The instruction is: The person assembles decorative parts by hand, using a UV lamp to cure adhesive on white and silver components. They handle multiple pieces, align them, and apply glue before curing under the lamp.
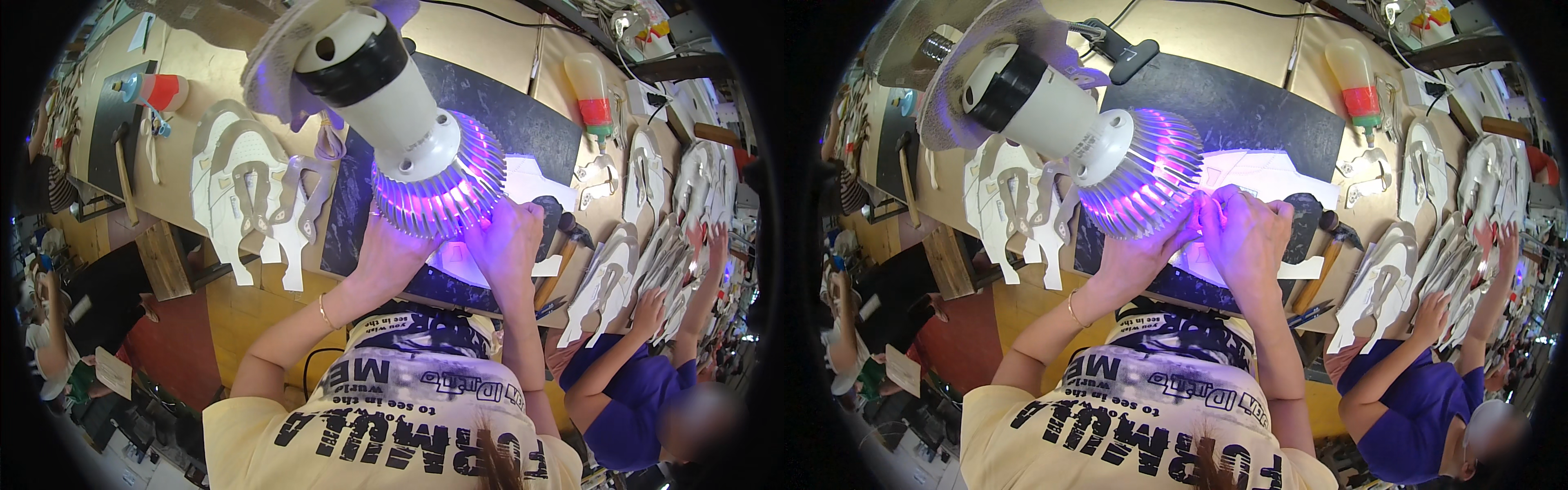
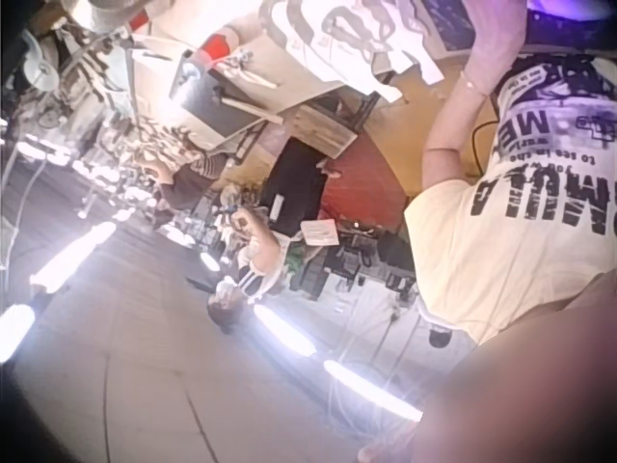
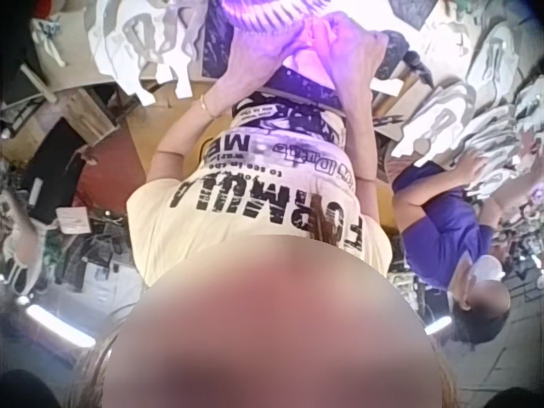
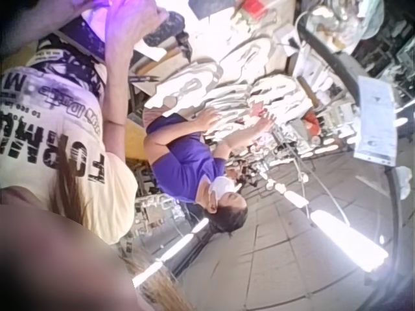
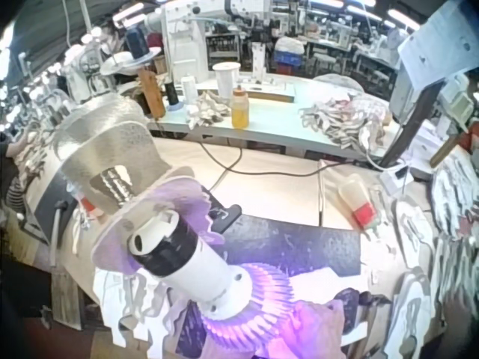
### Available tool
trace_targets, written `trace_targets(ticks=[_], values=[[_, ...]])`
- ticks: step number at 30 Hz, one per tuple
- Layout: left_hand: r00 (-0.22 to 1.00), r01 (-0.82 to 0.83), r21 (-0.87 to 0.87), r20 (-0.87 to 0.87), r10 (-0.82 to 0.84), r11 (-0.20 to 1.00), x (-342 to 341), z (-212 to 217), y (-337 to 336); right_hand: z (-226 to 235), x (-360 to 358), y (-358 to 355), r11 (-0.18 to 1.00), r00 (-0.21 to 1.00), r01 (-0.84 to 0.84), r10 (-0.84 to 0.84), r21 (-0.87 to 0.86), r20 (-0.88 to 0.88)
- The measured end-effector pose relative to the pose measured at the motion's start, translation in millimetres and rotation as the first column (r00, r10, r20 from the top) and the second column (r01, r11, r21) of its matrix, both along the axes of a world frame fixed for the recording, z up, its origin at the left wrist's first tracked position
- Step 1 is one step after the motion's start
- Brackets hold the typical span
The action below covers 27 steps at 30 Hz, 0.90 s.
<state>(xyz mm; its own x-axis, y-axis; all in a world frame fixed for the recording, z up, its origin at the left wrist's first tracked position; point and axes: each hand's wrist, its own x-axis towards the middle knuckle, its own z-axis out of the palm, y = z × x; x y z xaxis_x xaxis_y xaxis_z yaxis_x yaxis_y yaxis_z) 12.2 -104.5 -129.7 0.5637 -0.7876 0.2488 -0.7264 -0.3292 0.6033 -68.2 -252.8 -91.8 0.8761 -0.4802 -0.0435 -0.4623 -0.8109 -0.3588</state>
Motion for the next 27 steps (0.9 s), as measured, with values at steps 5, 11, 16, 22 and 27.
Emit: trace_targets(ticks=[5,11,16,22,27], values=[[0.998,0.01,0.051,0.055,-0.012,0.999,0,0,0,-5,-3,4,0.997,0.999,-0.002,0.005,-0.078,0.033],[0.995,0.047,0.153,0.085,-0.06,0.987,1,-4,1,-7,-16,8,0.994,0.982,0.104,-0.099,-0.025,0.161],[0.989,0.06,0.251,0.117,-0.091,0.966,-2,-4,4,-11,-17,-1,0.986,0.983,0.149,-0.156,0.082,0.1],[0.994,0.06,0.316,0.07,-0.086,0.947,-3,-3,3,-10,-12,-7,0.968,0.978,0.202,-0.206,0.15,0.016],[0.977,0.032,0.303,0.191,-0.094,0.952,-4,-1,1,-2,-3,-13,0.92,0.958,0.287,-0.274,0.268,-0.083]])
